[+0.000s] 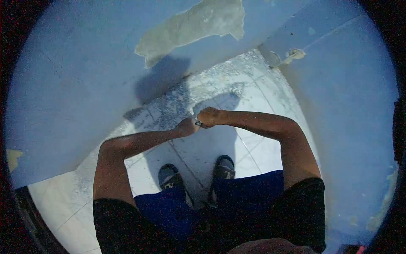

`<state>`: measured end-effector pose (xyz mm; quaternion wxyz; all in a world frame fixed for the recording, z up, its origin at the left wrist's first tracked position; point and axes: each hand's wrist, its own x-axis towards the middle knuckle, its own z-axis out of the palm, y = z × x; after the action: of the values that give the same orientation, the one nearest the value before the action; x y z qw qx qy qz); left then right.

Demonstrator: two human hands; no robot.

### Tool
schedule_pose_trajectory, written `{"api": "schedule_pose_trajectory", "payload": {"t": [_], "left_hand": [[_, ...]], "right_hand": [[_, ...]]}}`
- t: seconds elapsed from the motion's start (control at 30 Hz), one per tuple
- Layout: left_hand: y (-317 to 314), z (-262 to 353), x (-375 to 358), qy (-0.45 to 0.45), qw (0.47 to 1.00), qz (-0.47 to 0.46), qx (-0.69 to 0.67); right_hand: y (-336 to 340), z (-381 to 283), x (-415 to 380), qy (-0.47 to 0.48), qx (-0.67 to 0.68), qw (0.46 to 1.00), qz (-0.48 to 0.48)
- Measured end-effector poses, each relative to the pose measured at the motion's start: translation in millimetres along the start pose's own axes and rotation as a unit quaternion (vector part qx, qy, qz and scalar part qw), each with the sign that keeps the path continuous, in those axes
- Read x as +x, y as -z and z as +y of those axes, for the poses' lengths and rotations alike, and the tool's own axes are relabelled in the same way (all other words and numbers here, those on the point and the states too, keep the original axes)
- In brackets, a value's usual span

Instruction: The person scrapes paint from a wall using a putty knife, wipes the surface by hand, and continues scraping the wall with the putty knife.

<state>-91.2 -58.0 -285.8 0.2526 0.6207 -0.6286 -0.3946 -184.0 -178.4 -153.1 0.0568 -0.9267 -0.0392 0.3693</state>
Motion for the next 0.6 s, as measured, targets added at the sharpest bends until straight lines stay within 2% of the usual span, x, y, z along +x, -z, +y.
{"api": "schedule_pose_trajectory", "payload": {"t": [0.07, 0.1, 0.2, 0.23, 0.27, 0.33, 0.37, 0.4, 0.47, 0.57, 0.6], "left_hand": [[23, -11, -29, 0.048, 0.999, 0.005, 0.01], [35, -10, -46, 0.071, 0.997, 0.013, 0.014], [87, 15, -86, 0.186, 0.981, 0.013, 0.044], [103, 29, -100, 0.233, 0.971, 0.004, 0.054], [110, 34, -110, 0.276, 0.959, -0.009, 0.06], [114, 19, -131, 0.253, 0.961, 0.036, 0.102], [117, 18, -141, 0.23, 0.963, 0.05, 0.133], [118, 19, -144, 0.202, 0.964, 0.063, 0.162], [116, 23, -143, 0.201, 0.964, 0.066, 0.158], [117, 37, -123, 0.166, 0.972, 0.095, 0.141], [113, 43, -117, 0.149, 0.973, 0.112, 0.133]], "right_hand": [[2, -9, 29, 0.004, 0.036, 0.999, -0.001], [19, -14, 28, 0.068, 0.025, 0.997, 0.032], [30, -26, 68, 0.128, 0.062, 0.984, 0.107], [39, -25, 75, 0.174, 0.116, 0.975, 0.078], [43, -30, 83, 0.2, 0.103, 0.969, 0.105], [37, -32, 101, 0.236, 0.084, 0.956, 0.155], [26, -25, 107, 0.311, 0.109, 0.916, 0.229], [21, -17, 106, 0.33, 0.119, 0.899, 0.261], [10, -1, 104, 0.36, 0.135, 0.866, 0.321], [-20, 35, 101, 0.315, 0.091, 0.846, 0.42], [-11, 45, 81, 0.263, 0.097, 0.902, 0.329]]}}
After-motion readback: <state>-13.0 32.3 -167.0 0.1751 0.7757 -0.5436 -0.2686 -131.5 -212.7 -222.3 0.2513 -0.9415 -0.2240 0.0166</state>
